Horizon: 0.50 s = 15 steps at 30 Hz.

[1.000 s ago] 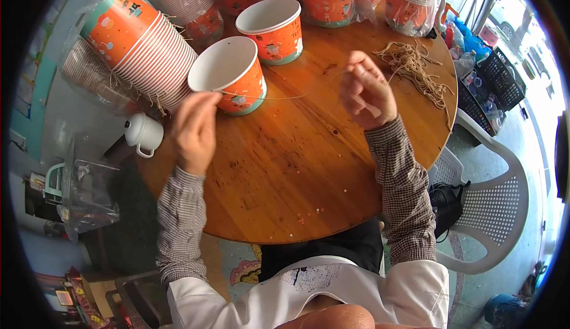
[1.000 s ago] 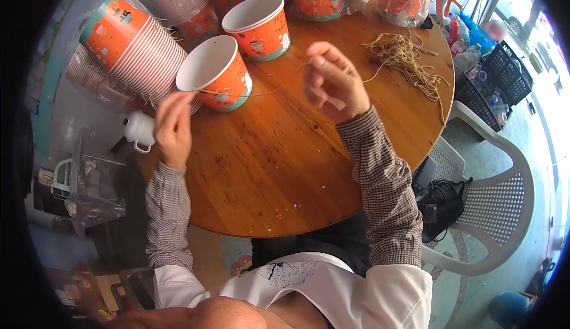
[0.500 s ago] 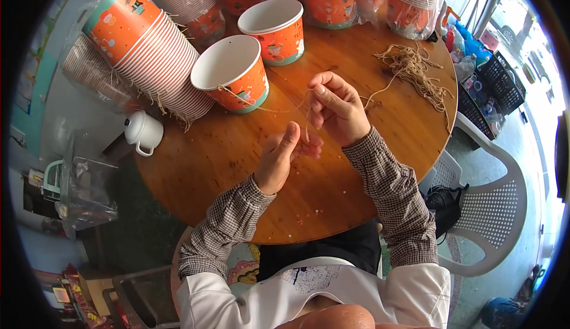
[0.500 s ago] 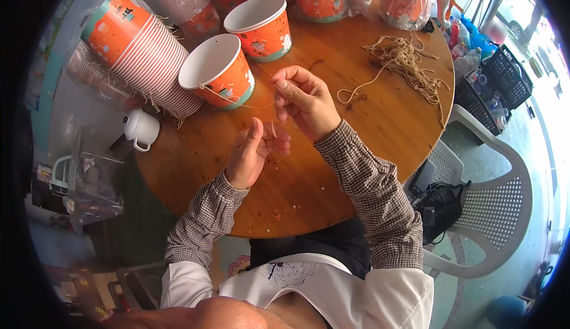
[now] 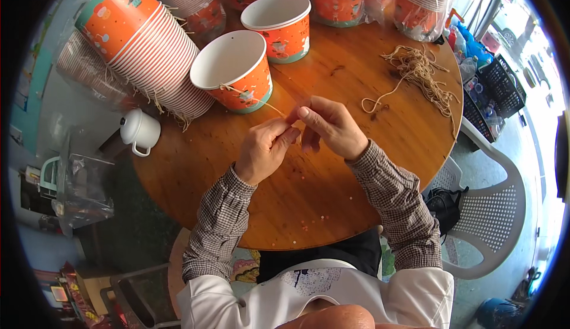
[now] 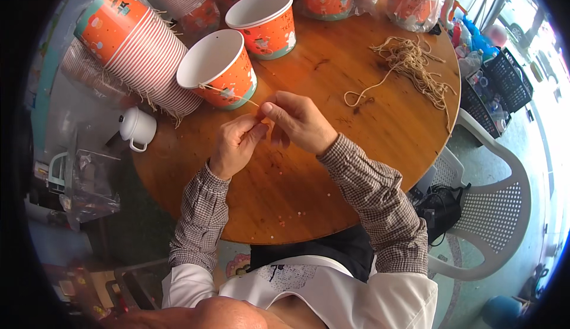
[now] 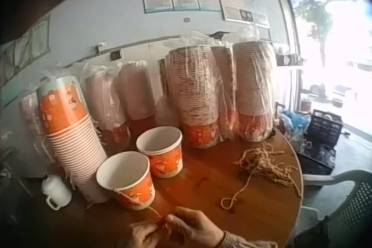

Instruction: Manually attaching string handles to festive paper buckets by threading and tying knots.

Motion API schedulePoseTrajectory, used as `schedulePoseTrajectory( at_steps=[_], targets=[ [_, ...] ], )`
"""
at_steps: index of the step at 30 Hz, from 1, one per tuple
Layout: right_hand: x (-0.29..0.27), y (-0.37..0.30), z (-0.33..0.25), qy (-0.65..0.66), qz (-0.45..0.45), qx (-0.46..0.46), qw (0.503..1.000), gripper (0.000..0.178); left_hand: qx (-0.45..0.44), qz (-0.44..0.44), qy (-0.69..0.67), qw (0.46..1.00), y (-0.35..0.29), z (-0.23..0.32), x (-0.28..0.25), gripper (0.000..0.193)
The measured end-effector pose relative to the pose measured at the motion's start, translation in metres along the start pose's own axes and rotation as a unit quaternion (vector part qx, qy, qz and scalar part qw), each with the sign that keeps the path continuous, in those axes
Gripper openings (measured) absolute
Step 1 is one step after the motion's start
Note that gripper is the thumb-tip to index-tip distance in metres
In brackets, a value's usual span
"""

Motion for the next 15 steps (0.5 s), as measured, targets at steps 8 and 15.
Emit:
schedulePoseTrajectory(
  at_steps=[8, 15],
  targets=[
    [0.006, 0.005, 0.022, 0.086, -0.047, 0.079, 0.992, 0.031, -0.054, -0.064, -0.005, 0.996, -0.006, -0.016, -0.008, 0.028],
    [-0.001, 0.005, 0.032, 0.037, -0.025, 0.108, 0.993, 0.018, -0.115, -0.069, -0.077, 0.988, -0.005, -0.027, -0.007, 0.034]
  ],
)
Point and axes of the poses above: each hand's wrist, its own y-axis towards the middle knuckle, its own x-axis out of the palm, z = x × y, the point moved 5 cm from there along y, towards the middle knuckle, and after that the axes turned 15 degrees about -z, right-handed, at the moved point
